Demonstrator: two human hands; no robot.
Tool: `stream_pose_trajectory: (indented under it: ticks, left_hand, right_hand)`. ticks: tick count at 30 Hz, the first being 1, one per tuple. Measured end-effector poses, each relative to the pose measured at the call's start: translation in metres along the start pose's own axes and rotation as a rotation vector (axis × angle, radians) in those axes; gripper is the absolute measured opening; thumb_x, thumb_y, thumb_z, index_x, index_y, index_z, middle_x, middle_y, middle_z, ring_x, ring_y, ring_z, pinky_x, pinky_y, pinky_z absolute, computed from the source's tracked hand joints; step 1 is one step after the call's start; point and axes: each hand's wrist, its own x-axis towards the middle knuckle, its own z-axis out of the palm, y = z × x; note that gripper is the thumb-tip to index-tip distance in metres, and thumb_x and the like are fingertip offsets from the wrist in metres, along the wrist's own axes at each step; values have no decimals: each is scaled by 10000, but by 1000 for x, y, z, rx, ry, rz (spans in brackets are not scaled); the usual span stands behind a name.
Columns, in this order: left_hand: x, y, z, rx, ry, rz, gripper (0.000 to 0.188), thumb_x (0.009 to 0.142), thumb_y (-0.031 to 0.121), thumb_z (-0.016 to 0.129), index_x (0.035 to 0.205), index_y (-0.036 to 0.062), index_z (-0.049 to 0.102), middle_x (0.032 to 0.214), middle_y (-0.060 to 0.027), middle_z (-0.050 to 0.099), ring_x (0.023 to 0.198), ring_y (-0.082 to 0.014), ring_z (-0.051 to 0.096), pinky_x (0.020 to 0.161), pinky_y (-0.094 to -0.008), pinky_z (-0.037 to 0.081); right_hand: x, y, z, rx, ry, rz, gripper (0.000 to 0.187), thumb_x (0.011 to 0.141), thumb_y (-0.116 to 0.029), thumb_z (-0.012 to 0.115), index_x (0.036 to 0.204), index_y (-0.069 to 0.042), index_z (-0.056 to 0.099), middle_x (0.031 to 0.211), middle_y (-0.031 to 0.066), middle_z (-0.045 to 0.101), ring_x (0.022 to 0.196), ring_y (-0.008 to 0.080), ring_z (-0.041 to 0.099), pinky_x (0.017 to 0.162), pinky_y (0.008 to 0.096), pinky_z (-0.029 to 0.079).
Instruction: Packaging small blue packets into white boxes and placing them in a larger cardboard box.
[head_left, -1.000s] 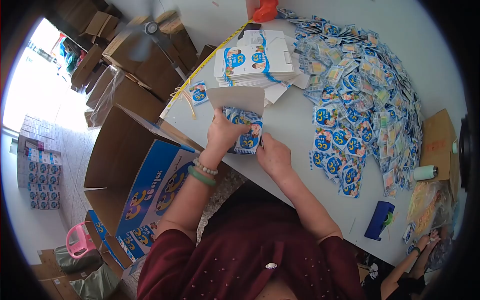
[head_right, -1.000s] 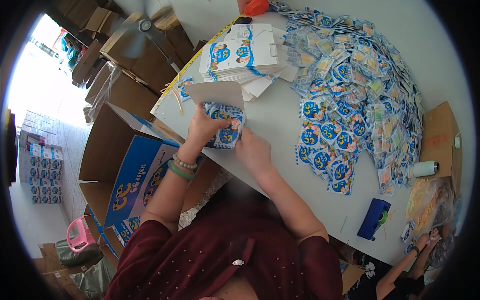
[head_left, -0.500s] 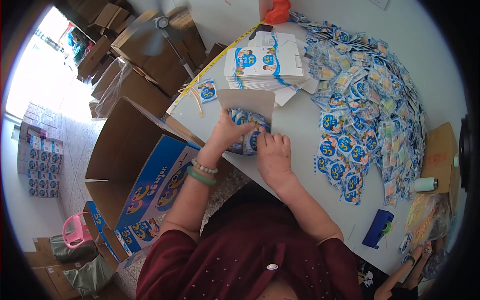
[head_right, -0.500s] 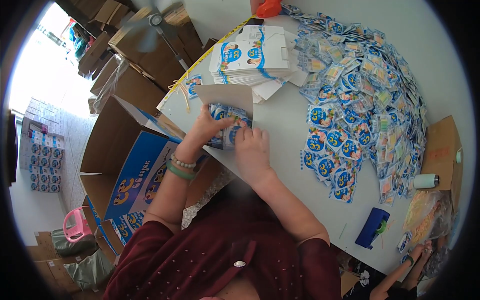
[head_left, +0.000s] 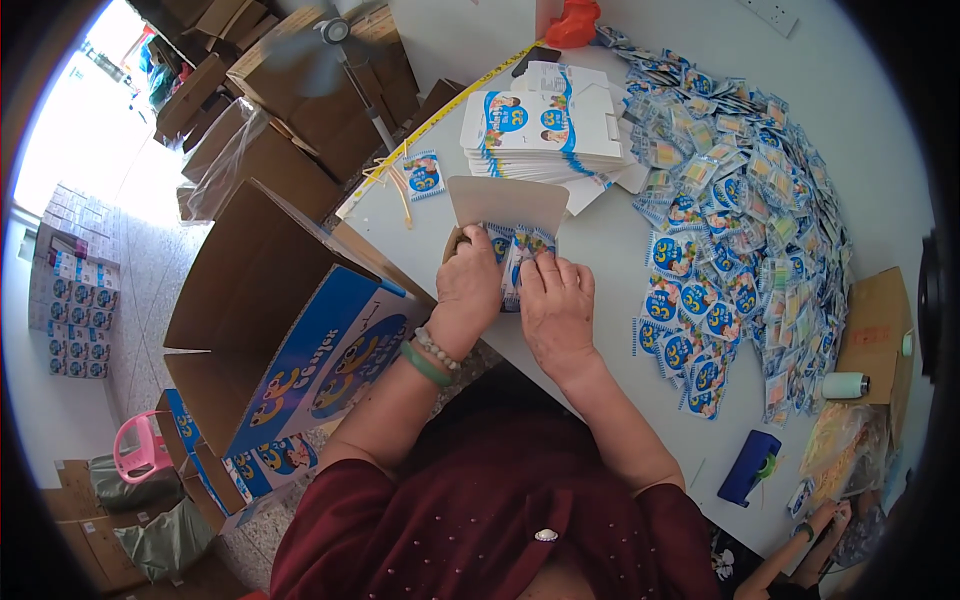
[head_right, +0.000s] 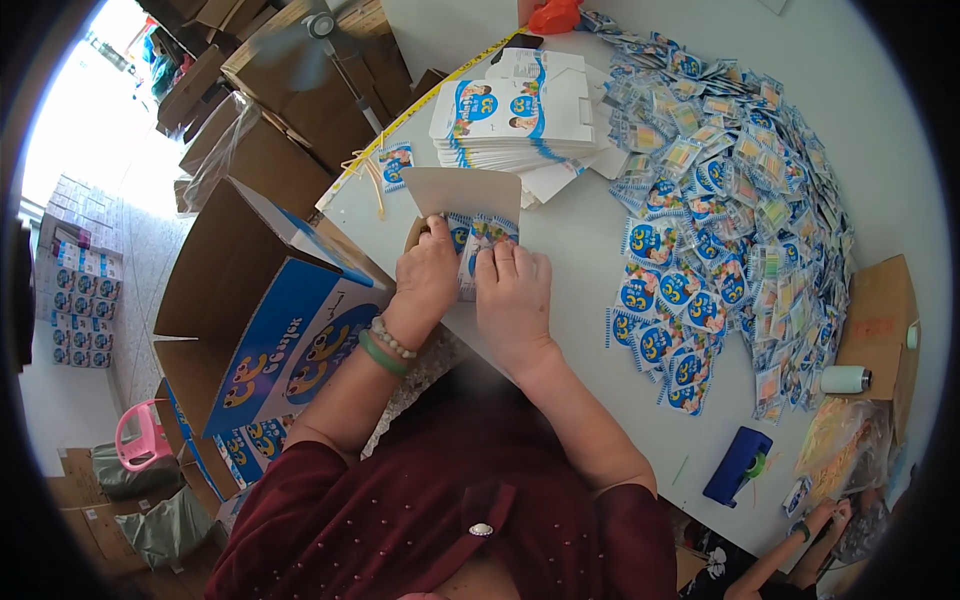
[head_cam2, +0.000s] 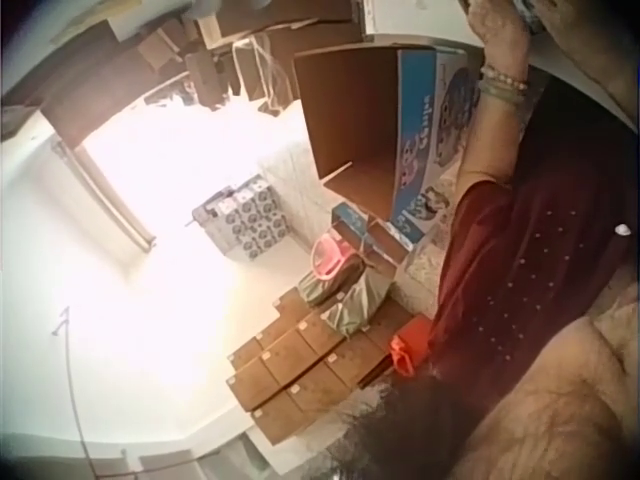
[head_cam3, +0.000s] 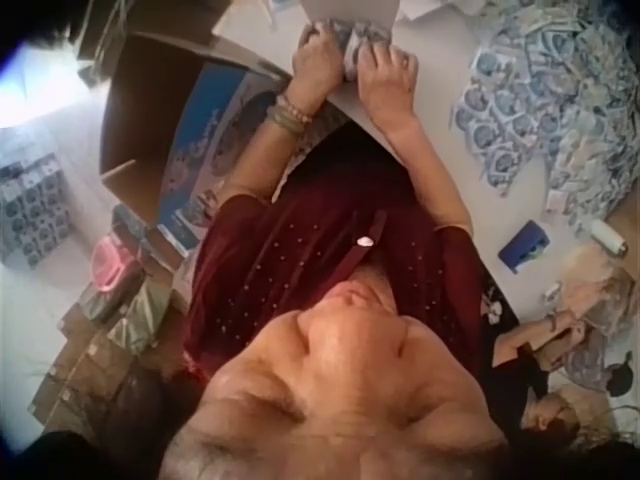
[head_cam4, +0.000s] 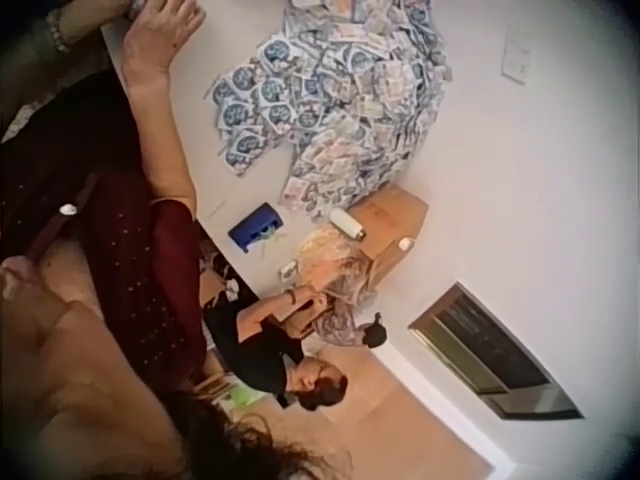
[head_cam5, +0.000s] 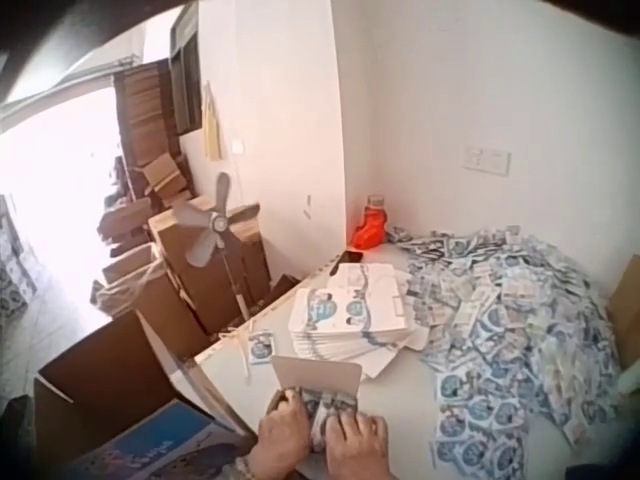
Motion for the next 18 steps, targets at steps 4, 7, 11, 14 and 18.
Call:
stream_pose_trajectory:
  ticks: [4,7,11,14,18]
  left_hand:
    - [-10,-6,-14,-143,97,66,586,860,279,635,1251,-92,404,993,-212,599,890,-364,636,698,-412,540]
    - [-17,-19,-27,-137,333,299,525,881,244,607,1245,-95,438,1079,-232,568,967,-376,598,774,-424,520]
    - [-18,-24,-16,-348,301,461,434,879,188,594,1204,-78,486,1113,-232,558,1016,-382,567,865,-438,483]
    - [-13,-24,-9,-262,125,381,364,868,160,595,1145,-62,516,1096,-241,563,999,-387,576,844,-441,492]
    - [0,-20,-19,-325,-128,213,280,856,114,598,1076,-44,529,1060,-260,567,980,-406,579,826,-452,495]
  right_hand:
    - [0,4,-2,-29,-67,-7,309,784,-153,660,1066,-54,582,1121,102,600,1054,239,531,957,414,354]
    - [3,5,-8,70,-47,-3,354,768,-175,684,1079,-44,578,1096,116,619,1041,240,545,959,424,355]
    - [8,-5,-12,159,57,33,398,749,-203,708,1088,-42,578,1068,134,634,1017,257,560,958,434,358]
    - [10,-11,-6,120,4,57,375,752,-184,690,1065,-11,576,1039,168,637,997,274,574,969,442,357]
    - [1,-8,17,-171,-46,-42,341,759,-127,641,1044,36,548,1045,215,621,977,290,583,986,456,351]
